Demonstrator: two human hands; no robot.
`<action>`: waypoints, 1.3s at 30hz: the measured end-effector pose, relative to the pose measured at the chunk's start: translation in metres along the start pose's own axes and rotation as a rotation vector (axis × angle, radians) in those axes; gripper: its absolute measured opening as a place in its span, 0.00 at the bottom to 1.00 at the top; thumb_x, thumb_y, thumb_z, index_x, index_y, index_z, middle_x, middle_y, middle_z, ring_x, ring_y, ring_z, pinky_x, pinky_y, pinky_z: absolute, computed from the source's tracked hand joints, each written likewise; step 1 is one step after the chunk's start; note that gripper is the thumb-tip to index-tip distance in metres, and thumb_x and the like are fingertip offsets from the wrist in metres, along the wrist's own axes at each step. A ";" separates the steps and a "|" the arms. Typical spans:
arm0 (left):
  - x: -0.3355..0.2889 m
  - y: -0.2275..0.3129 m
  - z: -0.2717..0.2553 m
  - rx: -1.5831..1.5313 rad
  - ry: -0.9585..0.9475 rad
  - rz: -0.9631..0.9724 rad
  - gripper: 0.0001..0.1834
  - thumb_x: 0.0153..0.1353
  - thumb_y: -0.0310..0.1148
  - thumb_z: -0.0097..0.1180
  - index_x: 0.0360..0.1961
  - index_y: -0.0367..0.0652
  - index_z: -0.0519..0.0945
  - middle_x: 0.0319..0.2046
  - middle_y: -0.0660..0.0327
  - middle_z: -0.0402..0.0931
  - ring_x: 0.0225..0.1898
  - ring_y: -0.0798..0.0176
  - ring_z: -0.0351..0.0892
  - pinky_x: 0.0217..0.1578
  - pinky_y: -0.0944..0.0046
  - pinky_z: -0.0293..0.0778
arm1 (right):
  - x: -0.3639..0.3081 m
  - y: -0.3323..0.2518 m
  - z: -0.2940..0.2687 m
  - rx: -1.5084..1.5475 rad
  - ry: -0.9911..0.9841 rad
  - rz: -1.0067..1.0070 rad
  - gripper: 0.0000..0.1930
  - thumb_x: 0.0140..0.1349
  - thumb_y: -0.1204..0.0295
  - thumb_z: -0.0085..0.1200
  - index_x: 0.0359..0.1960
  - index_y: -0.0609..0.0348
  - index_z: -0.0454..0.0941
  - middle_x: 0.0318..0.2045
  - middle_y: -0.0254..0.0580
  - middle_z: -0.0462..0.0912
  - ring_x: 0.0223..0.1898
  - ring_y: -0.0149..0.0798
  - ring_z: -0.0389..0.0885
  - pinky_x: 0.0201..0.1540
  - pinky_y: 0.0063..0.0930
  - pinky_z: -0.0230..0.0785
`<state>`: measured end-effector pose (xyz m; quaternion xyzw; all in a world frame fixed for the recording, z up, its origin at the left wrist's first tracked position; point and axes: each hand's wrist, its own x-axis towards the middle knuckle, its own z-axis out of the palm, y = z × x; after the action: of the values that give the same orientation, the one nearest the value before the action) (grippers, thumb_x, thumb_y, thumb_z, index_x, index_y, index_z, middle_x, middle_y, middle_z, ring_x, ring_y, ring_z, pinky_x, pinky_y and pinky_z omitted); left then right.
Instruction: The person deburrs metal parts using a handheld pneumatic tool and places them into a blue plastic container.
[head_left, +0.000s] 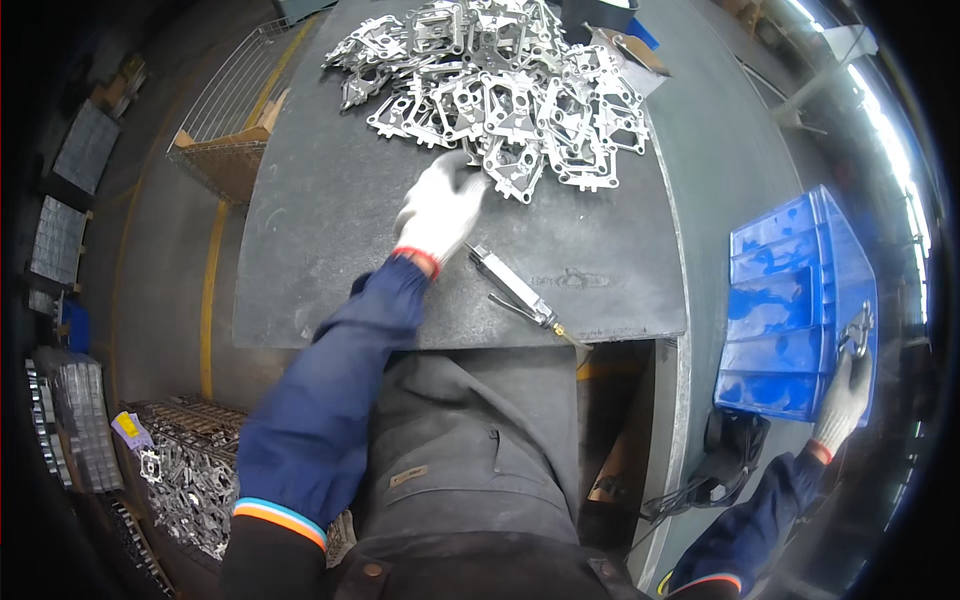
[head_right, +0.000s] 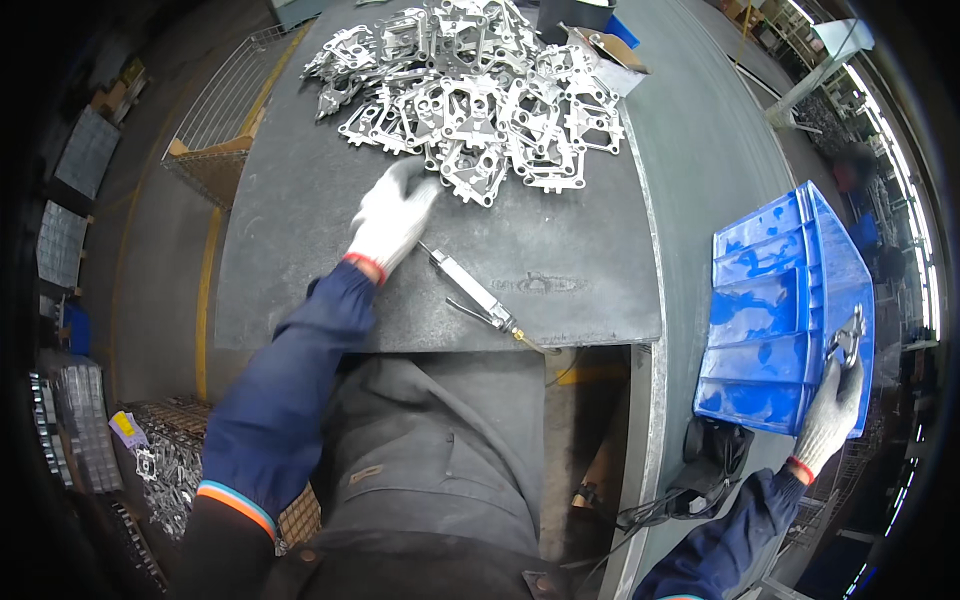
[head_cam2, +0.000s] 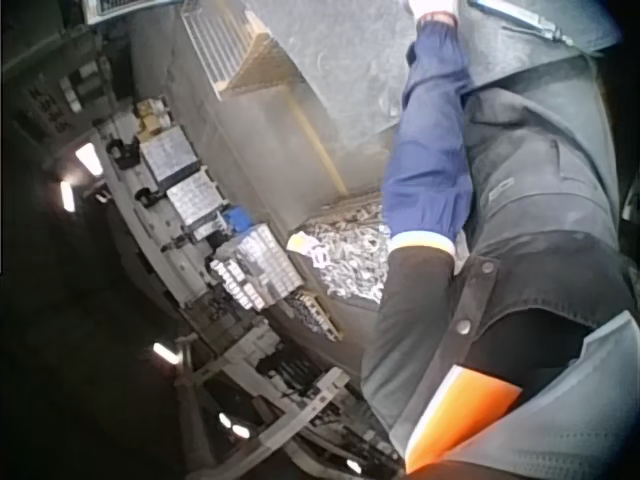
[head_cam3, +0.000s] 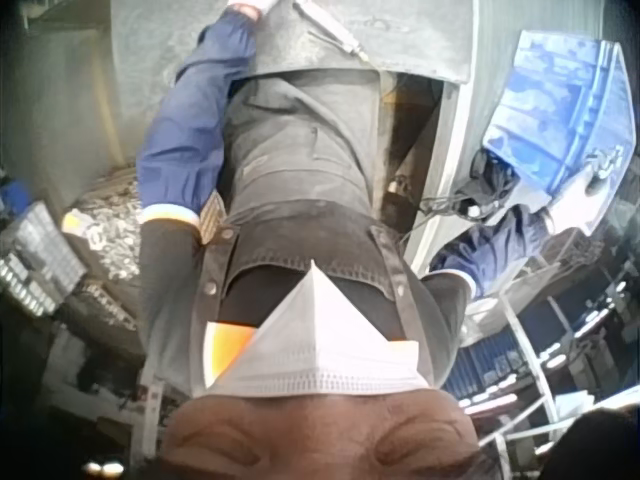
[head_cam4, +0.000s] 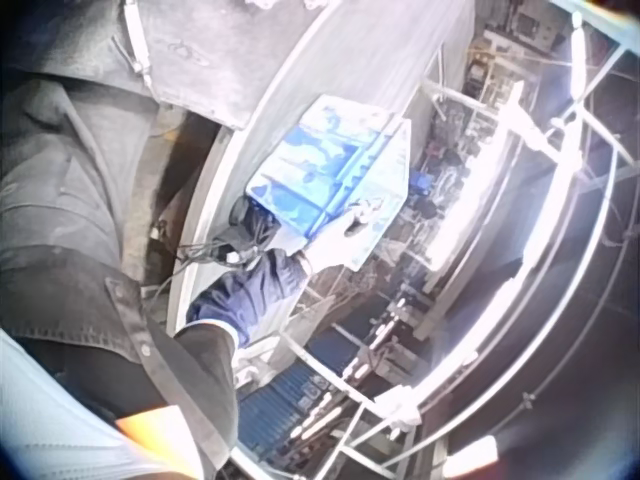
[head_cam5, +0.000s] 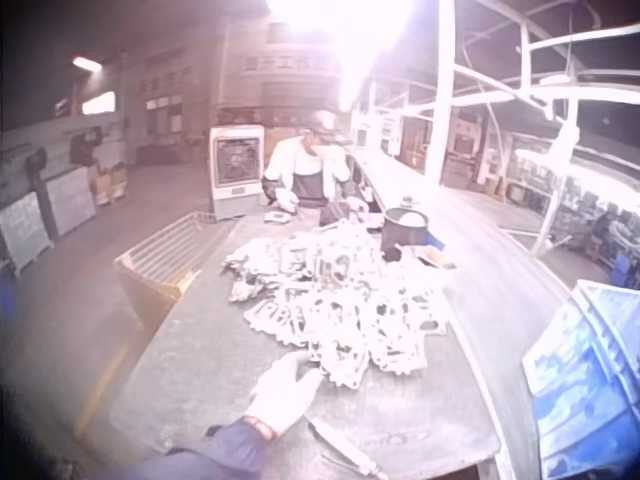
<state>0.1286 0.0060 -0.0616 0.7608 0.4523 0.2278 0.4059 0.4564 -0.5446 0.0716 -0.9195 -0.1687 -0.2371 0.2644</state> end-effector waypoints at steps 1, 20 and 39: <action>0.012 0.009 0.004 0.079 -0.006 -0.038 0.31 0.69 0.48 0.60 0.67 0.40 0.78 0.60 0.48 0.84 0.65 0.47 0.82 0.66 0.55 0.74 | -0.002 -0.011 0.003 0.008 -0.007 -0.002 0.25 0.78 0.63 0.55 0.72 0.59 0.73 0.66 0.49 0.82 0.66 0.41 0.79 0.69 0.35 0.67; 0.023 0.026 0.034 0.814 -0.052 0.374 0.19 0.67 0.49 0.63 0.54 0.55 0.87 0.56 0.46 0.77 0.55 0.43 0.82 0.54 0.46 0.79 | -0.248 -0.329 0.215 0.030 -0.703 -0.793 0.41 0.59 0.56 0.71 0.72 0.57 0.70 0.53 0.51 0.80 0.52 0.53 0.80 0.51 0.47 0.72; -0.082 -0.048 -0.127 0.353 -0.143 0.108 0.31 0.68 0.38 0.66 0.72 0.52 0.74 0.56 0.48 0.83 0.58 0.46 0.85 0.58 0.51 0.79 | -0.233 -0.314 0.203 0.125 -0.983 -0.646 0.38 0.59 0.59 0.72 0.67 0.62 0.70 0.44 0.57 0.82 0.42 0.61 0.85 0.46 0.53 0.78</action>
<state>-0.0263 -0.0002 -0.0275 0.8574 0.4138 0.1118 0.2846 0.1963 -0.2211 -0.0749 -0.8062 -0.5564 0.1586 0.1236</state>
